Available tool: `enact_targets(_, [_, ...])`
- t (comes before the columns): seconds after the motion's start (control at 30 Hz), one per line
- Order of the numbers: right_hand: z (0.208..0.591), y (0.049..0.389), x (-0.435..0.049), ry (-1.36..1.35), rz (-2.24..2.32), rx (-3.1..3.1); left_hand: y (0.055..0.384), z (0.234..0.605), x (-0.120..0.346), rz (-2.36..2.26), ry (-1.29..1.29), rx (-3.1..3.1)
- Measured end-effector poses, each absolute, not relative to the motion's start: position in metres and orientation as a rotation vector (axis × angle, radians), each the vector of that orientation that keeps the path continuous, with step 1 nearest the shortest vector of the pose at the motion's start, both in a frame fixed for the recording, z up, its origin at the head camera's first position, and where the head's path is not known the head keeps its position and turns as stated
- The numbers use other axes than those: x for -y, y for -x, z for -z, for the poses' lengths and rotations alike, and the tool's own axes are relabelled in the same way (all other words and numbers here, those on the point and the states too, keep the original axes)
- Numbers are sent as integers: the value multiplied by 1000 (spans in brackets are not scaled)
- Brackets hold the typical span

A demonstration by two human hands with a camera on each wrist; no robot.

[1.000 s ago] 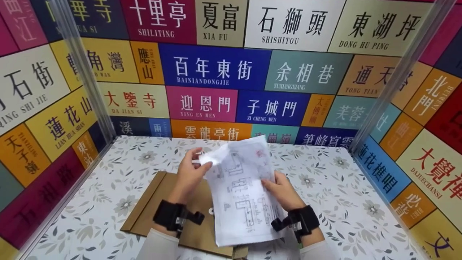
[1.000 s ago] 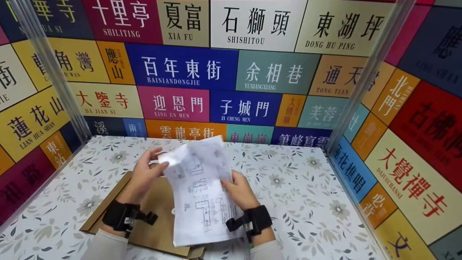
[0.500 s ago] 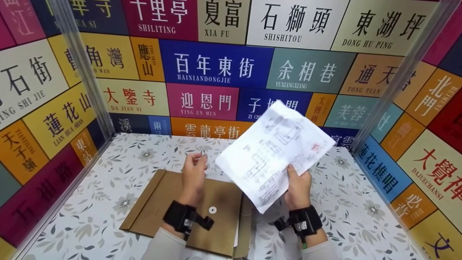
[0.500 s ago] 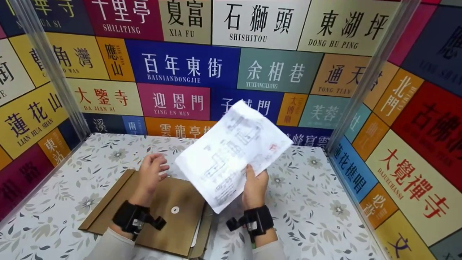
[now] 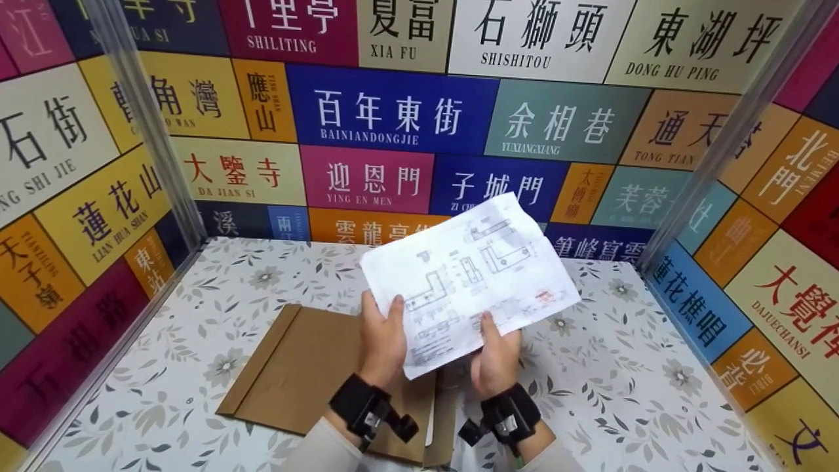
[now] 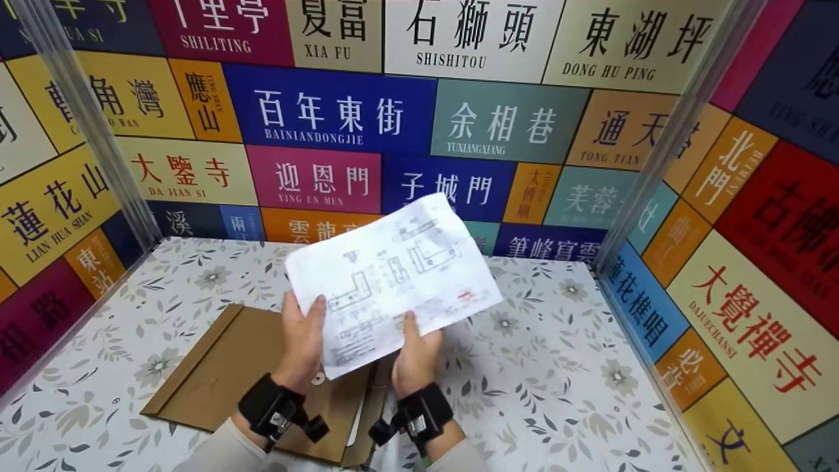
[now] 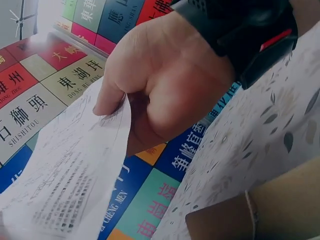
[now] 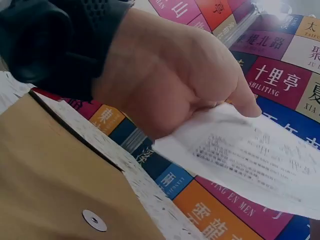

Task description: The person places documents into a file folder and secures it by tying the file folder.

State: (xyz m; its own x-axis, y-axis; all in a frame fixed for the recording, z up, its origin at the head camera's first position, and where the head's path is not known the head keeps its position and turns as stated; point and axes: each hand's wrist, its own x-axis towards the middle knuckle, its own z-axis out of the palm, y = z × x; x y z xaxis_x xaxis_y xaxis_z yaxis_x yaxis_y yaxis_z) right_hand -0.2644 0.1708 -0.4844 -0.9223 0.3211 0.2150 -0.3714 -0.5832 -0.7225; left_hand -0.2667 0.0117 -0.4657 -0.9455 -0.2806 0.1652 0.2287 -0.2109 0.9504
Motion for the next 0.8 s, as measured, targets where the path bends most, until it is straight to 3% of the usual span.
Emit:
enact_targets(0.27, [474,272,-206,-26,-2485,1112,279,461,23,2089,120,1787])
enact_targets(0.5, [463,280,-259,-180,-2401,1504,288,454,63,2091,137,1898])
enact_targets(0.8, [447,282,-287,-139,-2161,2124,288,454,49,2124,207,2050])
